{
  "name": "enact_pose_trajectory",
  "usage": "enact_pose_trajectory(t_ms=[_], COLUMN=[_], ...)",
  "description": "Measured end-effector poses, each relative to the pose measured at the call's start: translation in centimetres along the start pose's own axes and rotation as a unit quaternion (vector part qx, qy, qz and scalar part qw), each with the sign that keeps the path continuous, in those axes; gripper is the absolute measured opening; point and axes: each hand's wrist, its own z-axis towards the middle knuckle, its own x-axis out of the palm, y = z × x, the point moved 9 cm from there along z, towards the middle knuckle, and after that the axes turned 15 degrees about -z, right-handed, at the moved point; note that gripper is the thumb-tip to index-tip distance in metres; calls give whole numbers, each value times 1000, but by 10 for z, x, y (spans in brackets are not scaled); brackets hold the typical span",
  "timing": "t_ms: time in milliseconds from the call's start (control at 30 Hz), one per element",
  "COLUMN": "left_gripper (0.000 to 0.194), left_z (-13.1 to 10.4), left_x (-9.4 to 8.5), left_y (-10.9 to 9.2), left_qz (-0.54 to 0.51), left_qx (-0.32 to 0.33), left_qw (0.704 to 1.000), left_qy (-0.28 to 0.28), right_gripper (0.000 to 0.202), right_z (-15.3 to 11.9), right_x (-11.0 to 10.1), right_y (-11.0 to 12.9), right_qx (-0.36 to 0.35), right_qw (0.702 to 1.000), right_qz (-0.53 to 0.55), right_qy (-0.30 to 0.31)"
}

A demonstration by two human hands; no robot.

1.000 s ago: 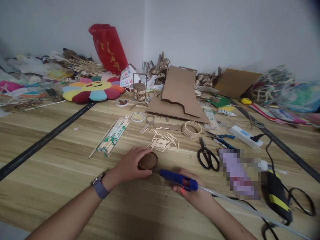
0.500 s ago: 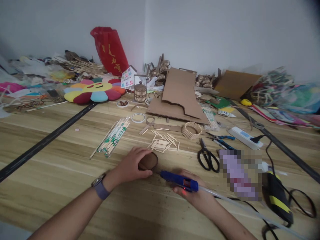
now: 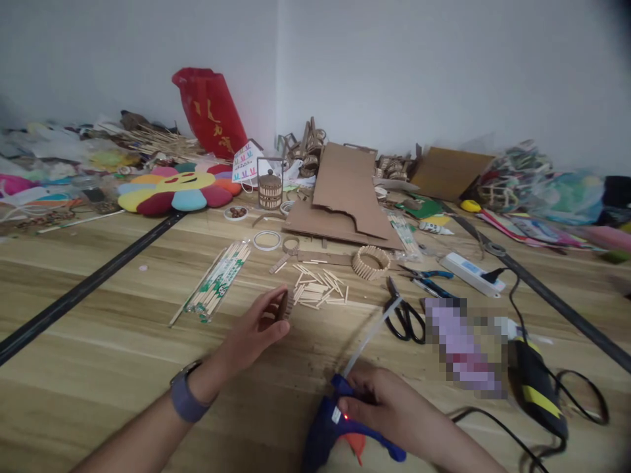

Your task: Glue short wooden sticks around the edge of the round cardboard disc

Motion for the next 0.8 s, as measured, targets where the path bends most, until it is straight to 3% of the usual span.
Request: enact_pose_trajectory(t_ms=[100, 167, 300, 433, 567, 700, 800], left_gripper=[71, 71, 71, 69, 70, 74, 74], left_z=[-4, -7, -10, -13, -17, -20, -20], left_x=[9, 14, 20, 26, 33, 38, 39], left_y=[-2, -3, -4, -7, -11, -15, -20], left_qz=[-5, 2, 26, 57, 85, 93, 112], left_qx=[-10, -15, -15, -6, -6, -5, 20], left_qw=[1000, 1000, 999, 998, 995, 994, 992], left_qy=[12, 17, 21, 33, 44, 58, 59], right_gripper=[32, 28, 23, 30, 34, 34, 31], right_z=[-11, -23, -38, -36, -34, -39, -40], right_x=[-39, -58, -67, -62, -54, -51, -49], right_y=[9, 34, 88, 117, 126, 129, 128], right_qx=[4, -58, -207, -265, -290, -301, -297], right_qw=[959, 912, 828, 769, 730, 698, 692], right_qz=[-205, -267, -311, -364, -406, -440, -459], right_qy=[-194, -306, -418, -455, -468, -478, -472])
